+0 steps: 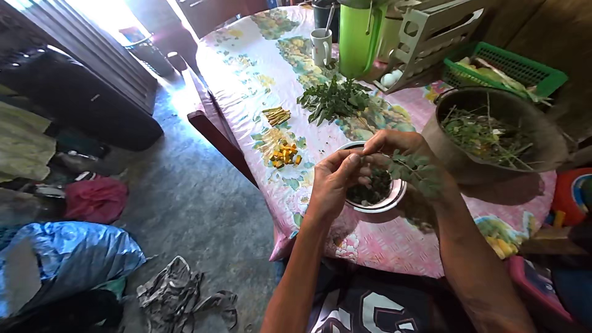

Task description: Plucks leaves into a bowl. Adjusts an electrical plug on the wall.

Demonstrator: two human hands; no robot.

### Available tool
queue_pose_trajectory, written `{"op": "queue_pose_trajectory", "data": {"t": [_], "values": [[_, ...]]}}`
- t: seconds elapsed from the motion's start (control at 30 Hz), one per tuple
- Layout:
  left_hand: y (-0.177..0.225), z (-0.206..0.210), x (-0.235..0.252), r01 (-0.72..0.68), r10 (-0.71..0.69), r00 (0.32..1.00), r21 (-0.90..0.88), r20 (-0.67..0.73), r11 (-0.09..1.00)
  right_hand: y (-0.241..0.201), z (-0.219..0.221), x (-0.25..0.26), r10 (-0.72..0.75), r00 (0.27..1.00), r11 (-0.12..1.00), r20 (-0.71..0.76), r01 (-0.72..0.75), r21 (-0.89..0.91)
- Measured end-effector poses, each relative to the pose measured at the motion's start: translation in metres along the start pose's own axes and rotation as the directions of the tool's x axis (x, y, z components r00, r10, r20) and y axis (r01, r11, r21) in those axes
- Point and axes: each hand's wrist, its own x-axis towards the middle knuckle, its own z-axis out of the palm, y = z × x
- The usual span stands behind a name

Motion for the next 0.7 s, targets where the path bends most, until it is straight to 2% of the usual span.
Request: {"op": "queue_pose_trajectory", "data": {"t": [0.2,0.3,0.4,0.53,0.7], "values": [[0.001,0.001,-0.003,-0.062,0.068,0.997,0.134,-0.036,0.989,-0.026,0.012,0.019,0.19,0.976,0.976,-0.11,-0.2,-0.083],[-0.002,0.004,-0.003,-0.101,0.12,0.99,0.206,-0.079,0.973,-0.007,0.006,0.012,0.127,0.99,0.99,-0.068,-0.131,-0.058],[-0.003,0.006,-0.002,-0.149,0.169,0.982,0.197,-0.089,0.969,0.011,0.003,0.016,0.054,0.998,0.993,-0.043,-0.059,-0.106],[-0.001,0.004,-0.002,-0.15,0.177,0.978,0.213,-0.113,0.965,-0.01,0.002,0.01,0.155,0.987,0.972,-0.043,-0.16,-0.171],[-0.001,0.002,-0.002,-0.146,0.176,0.977,0.225,-0.118,0.963,0.011,-0.005,0.005,0.012,1.0,0.979,0.005,-0.01,-0.202]]}}
